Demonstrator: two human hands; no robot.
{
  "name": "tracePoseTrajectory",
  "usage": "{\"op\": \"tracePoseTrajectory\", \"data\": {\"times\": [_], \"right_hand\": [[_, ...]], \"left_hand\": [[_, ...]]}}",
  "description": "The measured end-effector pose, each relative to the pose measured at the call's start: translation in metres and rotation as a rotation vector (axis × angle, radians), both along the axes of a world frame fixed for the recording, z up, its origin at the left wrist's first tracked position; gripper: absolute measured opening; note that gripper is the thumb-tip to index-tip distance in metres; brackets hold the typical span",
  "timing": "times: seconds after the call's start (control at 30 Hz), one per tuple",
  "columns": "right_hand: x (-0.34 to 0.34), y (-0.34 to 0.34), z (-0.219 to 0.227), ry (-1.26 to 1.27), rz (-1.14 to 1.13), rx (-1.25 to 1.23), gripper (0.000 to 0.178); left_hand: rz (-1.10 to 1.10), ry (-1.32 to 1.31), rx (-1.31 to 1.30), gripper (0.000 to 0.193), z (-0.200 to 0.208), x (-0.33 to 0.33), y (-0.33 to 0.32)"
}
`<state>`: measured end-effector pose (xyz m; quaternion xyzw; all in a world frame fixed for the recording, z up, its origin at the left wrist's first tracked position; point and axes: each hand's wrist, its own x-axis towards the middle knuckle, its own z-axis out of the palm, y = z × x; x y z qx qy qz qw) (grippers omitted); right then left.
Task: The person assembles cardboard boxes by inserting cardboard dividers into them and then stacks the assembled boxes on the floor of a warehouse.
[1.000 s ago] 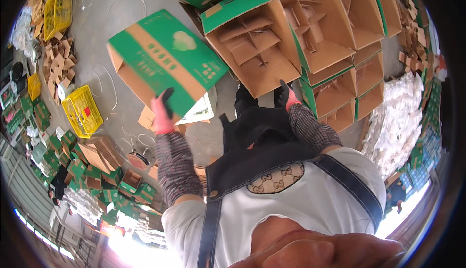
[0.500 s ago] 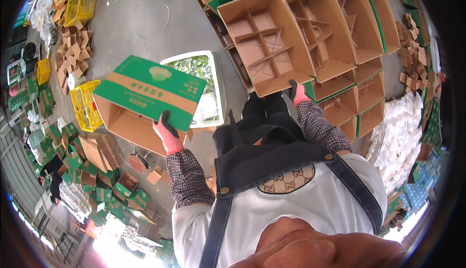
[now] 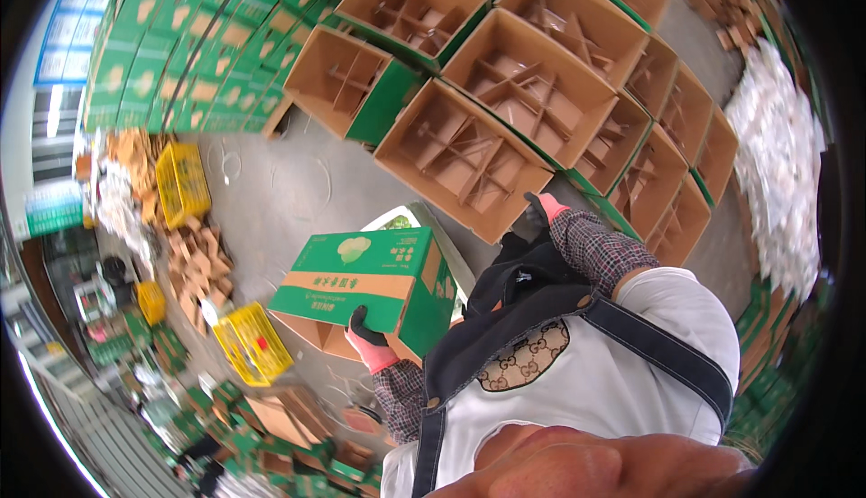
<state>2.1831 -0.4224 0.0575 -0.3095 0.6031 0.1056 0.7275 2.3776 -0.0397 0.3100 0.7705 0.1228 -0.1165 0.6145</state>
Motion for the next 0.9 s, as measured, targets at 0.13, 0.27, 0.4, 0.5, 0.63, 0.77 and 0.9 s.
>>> {"op": "tracePoseTrajectory", "data": {"times": [0.13, 0.27, 0.4, 0.5, 0.63, 0.77, 0.9], "right_hand": [[-0.049, 0.01, 0.006, -0.303, -0.031, 0.177, 0.02], [-0.158, -0.009, -0.061, -0.829, -0.155, 0.65, 0.017], [-0.093, 0.036, -0.056, -0.127, 0.159, -0.59, 0.028], [-0.047, 0.048, -0.069, -0.058, -0.09, -0.321, 0.058], [-0.046, 0.042, -0.178, 0.047, -0.198, -0.523, 0.038], [0.022, 0.067, -0.096, 0.078, 0.083, -0.648, 0.033], [0.025, 0.051, -0.006, 0.185, 0.206, -0.858, 0.043]], "left_hand": [[-0.025, 0.039, -0.16, 0.017, 0.052, 0.024, -0.028], [-0.281, -0.234, 0.031, 0.018, 0.06, 0.022, -0.054], [-0.255, -0.242, 0.08, 0.022, 0.085, -0.007, -0.072], [-0.258, -0.408, 0.317, 0.028, 0.1, -0.037, -0.063], [-0.365, -0.45, 0.45, 0.029, 0.096, -0.071, -0.072], [-0.162, -0.317, 0.384, 0.03, 0.113, -0.074, -0.034], [-0.048, -0.094, 0.056, 0.027, 0.085, -0.053, -0.007]]}}
